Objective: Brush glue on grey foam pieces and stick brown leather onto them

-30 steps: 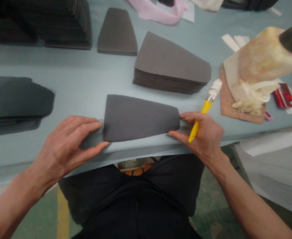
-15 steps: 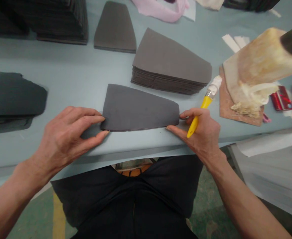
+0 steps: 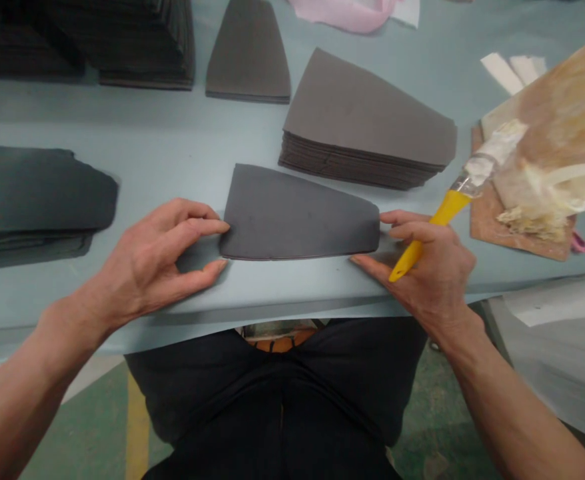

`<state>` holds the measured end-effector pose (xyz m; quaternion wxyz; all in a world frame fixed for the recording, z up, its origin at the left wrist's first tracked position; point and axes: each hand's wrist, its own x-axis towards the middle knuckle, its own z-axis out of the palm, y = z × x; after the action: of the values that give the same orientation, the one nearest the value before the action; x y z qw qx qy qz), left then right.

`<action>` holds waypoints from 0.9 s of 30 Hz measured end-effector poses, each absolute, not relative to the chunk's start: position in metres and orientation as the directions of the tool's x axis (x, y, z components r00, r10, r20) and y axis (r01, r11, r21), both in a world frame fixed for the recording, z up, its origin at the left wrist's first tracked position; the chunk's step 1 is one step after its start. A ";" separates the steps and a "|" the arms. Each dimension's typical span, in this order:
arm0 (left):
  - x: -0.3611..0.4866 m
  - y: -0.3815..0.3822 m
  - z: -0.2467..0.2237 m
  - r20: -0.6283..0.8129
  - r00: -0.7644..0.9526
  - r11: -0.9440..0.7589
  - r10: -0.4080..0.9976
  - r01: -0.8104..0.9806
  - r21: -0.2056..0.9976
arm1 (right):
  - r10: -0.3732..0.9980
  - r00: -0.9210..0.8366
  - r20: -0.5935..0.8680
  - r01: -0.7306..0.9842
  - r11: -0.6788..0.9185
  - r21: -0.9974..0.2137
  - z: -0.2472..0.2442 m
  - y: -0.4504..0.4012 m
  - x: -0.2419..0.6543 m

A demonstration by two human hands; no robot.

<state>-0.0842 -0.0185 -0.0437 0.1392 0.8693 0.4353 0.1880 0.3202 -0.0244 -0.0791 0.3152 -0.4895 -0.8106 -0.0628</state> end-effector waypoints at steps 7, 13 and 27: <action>-0.086 -0.016 -0.037 0.234 0.487 -0.535 0.842 0.689 0.489 | 0.761 -0.315 0.568 0.810 0.527 -0.257 -0.080 -0.023 0.319; -0.076 0.029 -0.028 0.214 0.436 -0.480 0.874 0.707 0.519 | 0.755 -0.283 0.592 0.822 0.508 -0.256 -0.086 -0.022 0.319; -0.043 0.078 -0.037 0.142 0.484 -0.472 0.863 0.674 0.569 | 0.799 -0.264 0.541 0.864 0.445 -0.236 -0.084 -0.025 0.323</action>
<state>-0.0431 0.0784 -0.0373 0.2249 0.8316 0.4621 0.2105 0.3233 -0.0247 -0.0841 0.3061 -0.5240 -0.7931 -0.0531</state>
